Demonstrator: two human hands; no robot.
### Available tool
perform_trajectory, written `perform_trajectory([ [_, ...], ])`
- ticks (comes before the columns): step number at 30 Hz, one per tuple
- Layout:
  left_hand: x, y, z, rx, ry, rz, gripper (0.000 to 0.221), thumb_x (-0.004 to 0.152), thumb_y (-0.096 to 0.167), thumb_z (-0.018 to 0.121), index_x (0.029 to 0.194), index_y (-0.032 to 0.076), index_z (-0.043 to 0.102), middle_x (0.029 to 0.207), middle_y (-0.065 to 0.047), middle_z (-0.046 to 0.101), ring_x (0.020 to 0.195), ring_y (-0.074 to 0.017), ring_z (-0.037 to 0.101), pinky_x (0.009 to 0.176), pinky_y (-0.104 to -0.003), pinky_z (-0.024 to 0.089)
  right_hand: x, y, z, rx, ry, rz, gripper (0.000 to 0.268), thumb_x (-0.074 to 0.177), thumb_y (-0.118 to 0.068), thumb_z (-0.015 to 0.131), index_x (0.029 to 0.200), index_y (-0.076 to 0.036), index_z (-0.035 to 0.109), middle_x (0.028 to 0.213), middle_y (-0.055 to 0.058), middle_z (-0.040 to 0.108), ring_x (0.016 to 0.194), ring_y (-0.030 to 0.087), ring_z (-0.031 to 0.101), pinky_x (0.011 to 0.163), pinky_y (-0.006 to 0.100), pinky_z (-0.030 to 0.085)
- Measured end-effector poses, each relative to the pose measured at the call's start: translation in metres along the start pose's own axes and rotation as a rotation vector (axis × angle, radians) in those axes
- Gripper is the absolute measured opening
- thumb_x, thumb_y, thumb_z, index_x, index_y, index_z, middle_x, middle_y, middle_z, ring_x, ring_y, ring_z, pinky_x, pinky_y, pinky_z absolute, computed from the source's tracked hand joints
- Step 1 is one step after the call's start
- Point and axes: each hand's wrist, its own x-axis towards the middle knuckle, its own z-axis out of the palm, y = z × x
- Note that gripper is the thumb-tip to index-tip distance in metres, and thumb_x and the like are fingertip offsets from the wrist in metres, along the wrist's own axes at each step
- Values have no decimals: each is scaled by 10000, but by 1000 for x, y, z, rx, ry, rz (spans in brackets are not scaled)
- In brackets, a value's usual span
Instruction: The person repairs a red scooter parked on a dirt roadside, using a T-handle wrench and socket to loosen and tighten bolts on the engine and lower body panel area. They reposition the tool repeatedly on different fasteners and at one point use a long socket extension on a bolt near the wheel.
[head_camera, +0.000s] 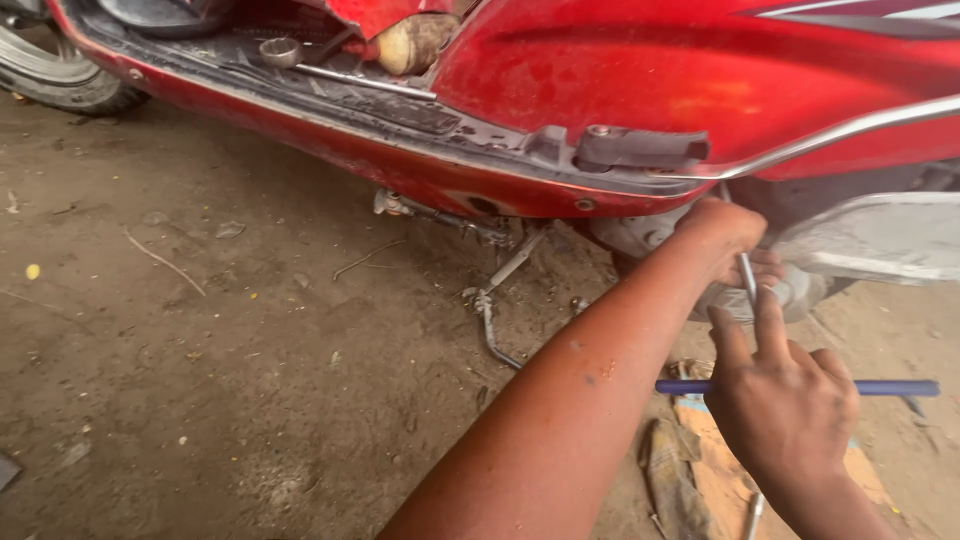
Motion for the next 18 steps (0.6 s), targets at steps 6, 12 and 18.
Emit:
perform_trajectory([
  [6,19,-11,-3,40,-52,-18,352,925,-20,417,1275,-34,394,765,-285,661,584,-412,692,476,-528,605,-2,-15,21,34,-212,229,613,647,-311,784,1256,-288,716,1368,22,677,644,223,709,557,347,537],
  [12,30,-8,-5,37,-45,-28,338,882,-66,416,1214,-106,462,709,-301,661,552,-410,692,440,-553,606,8,1,50,1682,133,934,490,943,-24,429,1390,-77,622,1080,150,723,589,120,482,550,243,407],
  [18,55,-10,0,62,-141,-110,353,882,-3,431,1196,-160,477,730,-290,648,548,-413,695,463,-574,607,9,31,71,2775,88,1490,470,1024,-45,365,1431,53,579,1132,200,739,551,63,388,482,156,379],
])
